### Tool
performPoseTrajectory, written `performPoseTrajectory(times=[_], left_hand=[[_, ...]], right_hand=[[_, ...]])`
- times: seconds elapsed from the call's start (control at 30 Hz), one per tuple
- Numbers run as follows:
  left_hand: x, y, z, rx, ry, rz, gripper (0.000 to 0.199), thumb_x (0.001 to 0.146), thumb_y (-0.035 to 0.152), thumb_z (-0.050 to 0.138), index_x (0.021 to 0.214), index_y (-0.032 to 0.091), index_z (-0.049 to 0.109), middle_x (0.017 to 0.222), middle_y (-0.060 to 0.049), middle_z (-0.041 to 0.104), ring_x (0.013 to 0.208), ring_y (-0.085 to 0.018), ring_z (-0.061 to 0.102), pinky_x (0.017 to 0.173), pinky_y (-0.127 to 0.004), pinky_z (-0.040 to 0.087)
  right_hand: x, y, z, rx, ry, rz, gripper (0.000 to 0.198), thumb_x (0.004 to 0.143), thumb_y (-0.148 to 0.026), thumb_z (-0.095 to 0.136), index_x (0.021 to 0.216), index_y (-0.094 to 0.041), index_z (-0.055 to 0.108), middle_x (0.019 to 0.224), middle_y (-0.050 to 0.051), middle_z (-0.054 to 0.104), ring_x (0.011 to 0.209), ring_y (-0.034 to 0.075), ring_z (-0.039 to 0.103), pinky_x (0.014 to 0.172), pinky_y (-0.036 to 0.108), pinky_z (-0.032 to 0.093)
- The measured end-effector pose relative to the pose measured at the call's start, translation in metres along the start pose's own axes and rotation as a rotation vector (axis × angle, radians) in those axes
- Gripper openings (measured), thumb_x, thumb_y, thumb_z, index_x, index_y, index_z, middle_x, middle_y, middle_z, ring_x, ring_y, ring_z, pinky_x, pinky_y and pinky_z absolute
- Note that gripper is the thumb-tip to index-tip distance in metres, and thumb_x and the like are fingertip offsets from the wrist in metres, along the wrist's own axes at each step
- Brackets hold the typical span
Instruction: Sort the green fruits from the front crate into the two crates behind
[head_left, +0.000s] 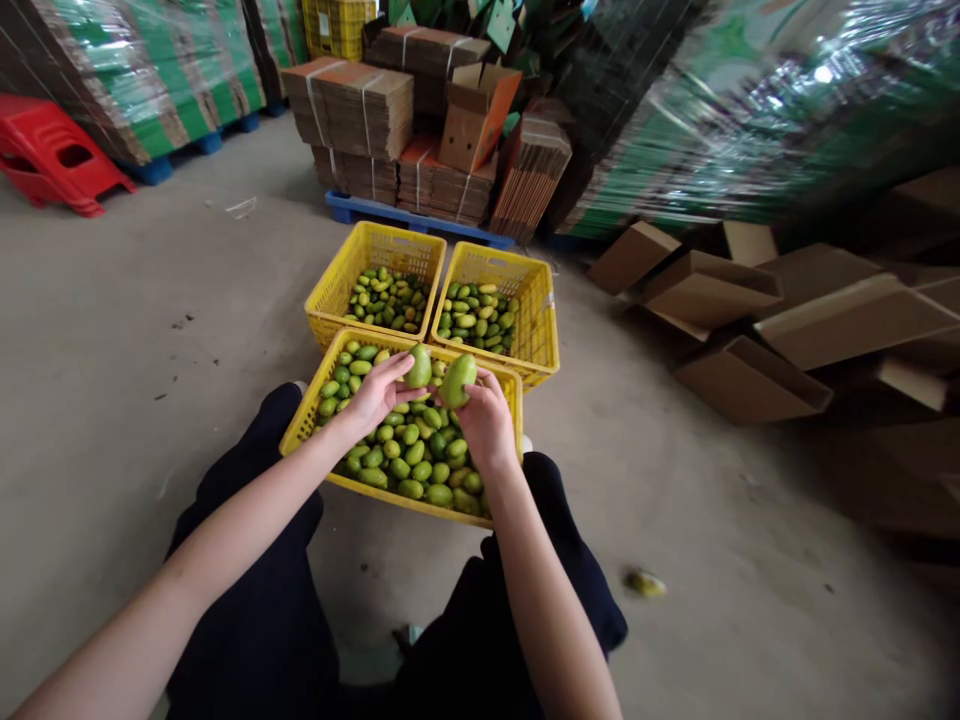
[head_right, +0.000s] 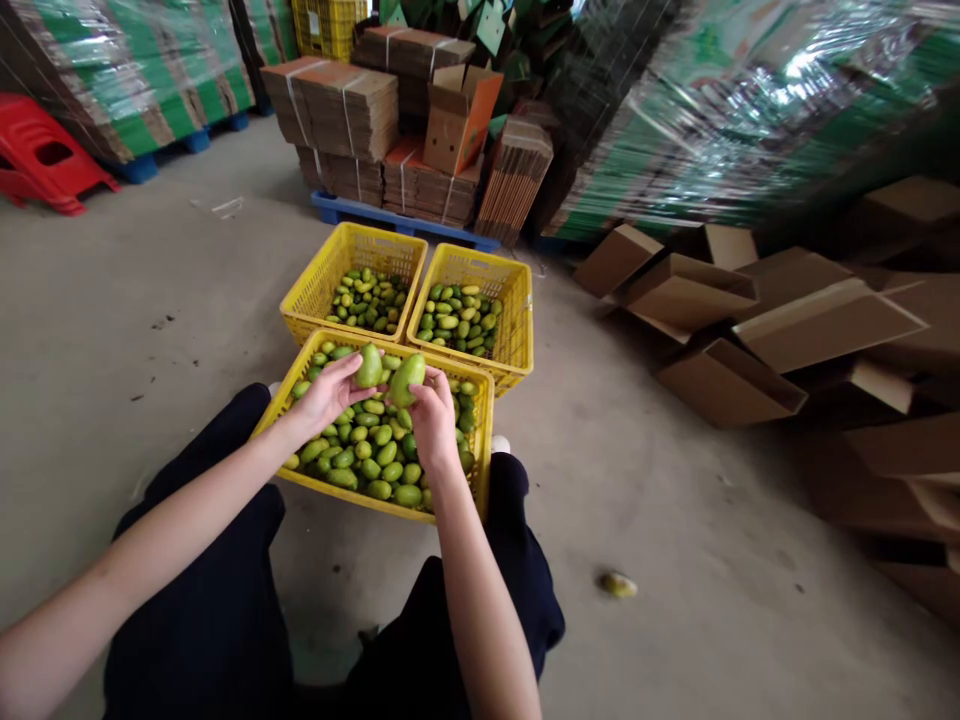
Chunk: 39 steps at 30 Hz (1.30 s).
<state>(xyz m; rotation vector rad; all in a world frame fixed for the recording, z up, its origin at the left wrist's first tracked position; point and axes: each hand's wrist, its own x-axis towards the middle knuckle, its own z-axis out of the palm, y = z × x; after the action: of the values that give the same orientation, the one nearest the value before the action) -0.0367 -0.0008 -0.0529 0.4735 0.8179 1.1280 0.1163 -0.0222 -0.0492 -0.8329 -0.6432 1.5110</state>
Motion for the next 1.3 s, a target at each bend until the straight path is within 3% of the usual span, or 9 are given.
performPoseTrajectory(times=[0.1, 0.2, 0.27, 0.37, 0.53, 0.73, 1.1, 1.3], left_hand=[[0.002, -0.002, -0.001, 0.007, 0.011, -0.033, 0.033, 0.096, 0.022, 0.038, 0.106, 0.012, 0.068, 0.069, -0.004, 0.067, 0.054, -0.013, 0.066, 0.049, -0.019, 0.051], [0.000, -0.009, 0.000, -0.065, 0.017, 0.011, 0.038, 0.096, 0.026, 0.032, 0.103, 0.014, 0.068, 0.061, -0.001, 0.060, 0.042, -0.010, 0.056, 0.038, -0.018, 0.042], [-0.001, -0.013, -0.001, -0.199, -0.018, -0.012, 0.036, 0.094, 0.028, 0.036, 0.094, 0.013, 0.068, 0.061, -0.002, 0.058, 0.046, -0.011, 0.057, 0.043, -0.019, 0.047], [-0.003, -0.019, -0.002, -0.452, -0.002, -0.122, 0.027, 0.091, 0.027, 0.042, 0.089, 0.013, 0.065, 0.065, -0.004, 0.061, 0.060, -0.013, 0.064, 0.059, -0.021, 0.057], [-0.003, -0.030, 0.000, -0.659, 0.161, -0.143, 0.029, 0.084, 0.017, 0.047, 0.106, 0.014, 0.065, 0.080, -0.007, 0.071, 0.077, -0.014, 0.071, 0.068, -0.021, 0.060], [-0.003, -0.039, 0.003, -0.685, 0.149, -0.128, 0.027, 0.084, 0.019, 0.048, 0.100, 0.013, 0.068, 0.092, -0.010, 0.075, 0.088, -0.019, 0.073, 0.076, -0.028, 0.061], [-0.001, -0.035, 0.001, -0.694, 0.166, -0.121, 0.026, 0.082, 0.019, 0.048, 0.095, 0.013, 0.070, 0.088, -0.009, 0.074, 0.084, -0.017, 0.071, 0.074, -0.027, 0.060], [0.001, -0.028, 0.002, -0.695, 0.133, -0.140, 0.023, 0.084, 0.020, 0.046, 0.084, 0.013, 0.068, 0.079, -0.008, 0.070, 0.076, -0.015, 0.068, 0.068, -0.024, 0.058]], right_hand=[[0.002, -0.001, 0.000, 0.133, -0.033, 0.094, 0.019, 0.071, -0.019, 0.052, 0.087, -0.020, 0.062, 0.075, 0.001, 0.067, 0.057, 0.014, 0.057, 0.046, 0.024, 0.046], [0.001, 0.004, 0.002, 0.206, -0.046, 0.105, 0.026, 0.078, -0.027, 0.050, 0.097, -0.020, 0.065, 0.071, 0.000, 0.065, 0.040, 0.009, 0.041, 0.035, 0.021, 0.034], [0.000, 0.009, 0.004, 0.269, -0.020, 0.094, 0.024, 0.082, -0.030, 0.051, 0.098, -0.022, 0.067, 0.069, -0.001, 0.064, 0.041, 0.008, 0.043, 0.038, 0.020, 0.037], [0.000, 0.018, 0.004, 0.408, 0.078, 0.113, 0.017, 0.083, -0.032, 0.055, 0.094, -0.025, 0.067, 0.072, -0.002, 0.068, 0.062, 0.012, 0.062, 0.058, 0.024, 0.053], [0.003, 0.036, 0.005, 0.541, 0.248, 0.169, 0.009, 0.079, -0.026, 0.063, 0.087, -0.026, 0.067, 0.078, -0.004, 0.073, 0.089, 0.016, 0.071, 0.079, 0.030, 0.057], [0.004, 0.051, 0.012, 0.617, 0.344, 0.228, 0.008, 0.083, -0.026, 0.061, 0.079, -0.022, 0.067, 0.078, -0.002, 0.074, 0.077, 0.011, 0.070, 0.081, 0.023, 0.058], [0.004, 0.051, 0.005, 0.515, 0.264, 0.174, 0.006, 0.078, -0.030, 0.065, 0.077, -0.024, 0.065, 0.077, -0.004, 0.073, 0.079, 0.013, 0.071, 0.081, 0.028, 0.059], [0.008, 0.047, 0.004, 0.573, 0.296, 0.240, 0.008, 0.079, -0.029, 0.060, 0.081, -0.023, 0.065, 0.074, -0.001, 0.072, 0.080, 0.016, 0.071, 0.078, 0.032, 0.060]])
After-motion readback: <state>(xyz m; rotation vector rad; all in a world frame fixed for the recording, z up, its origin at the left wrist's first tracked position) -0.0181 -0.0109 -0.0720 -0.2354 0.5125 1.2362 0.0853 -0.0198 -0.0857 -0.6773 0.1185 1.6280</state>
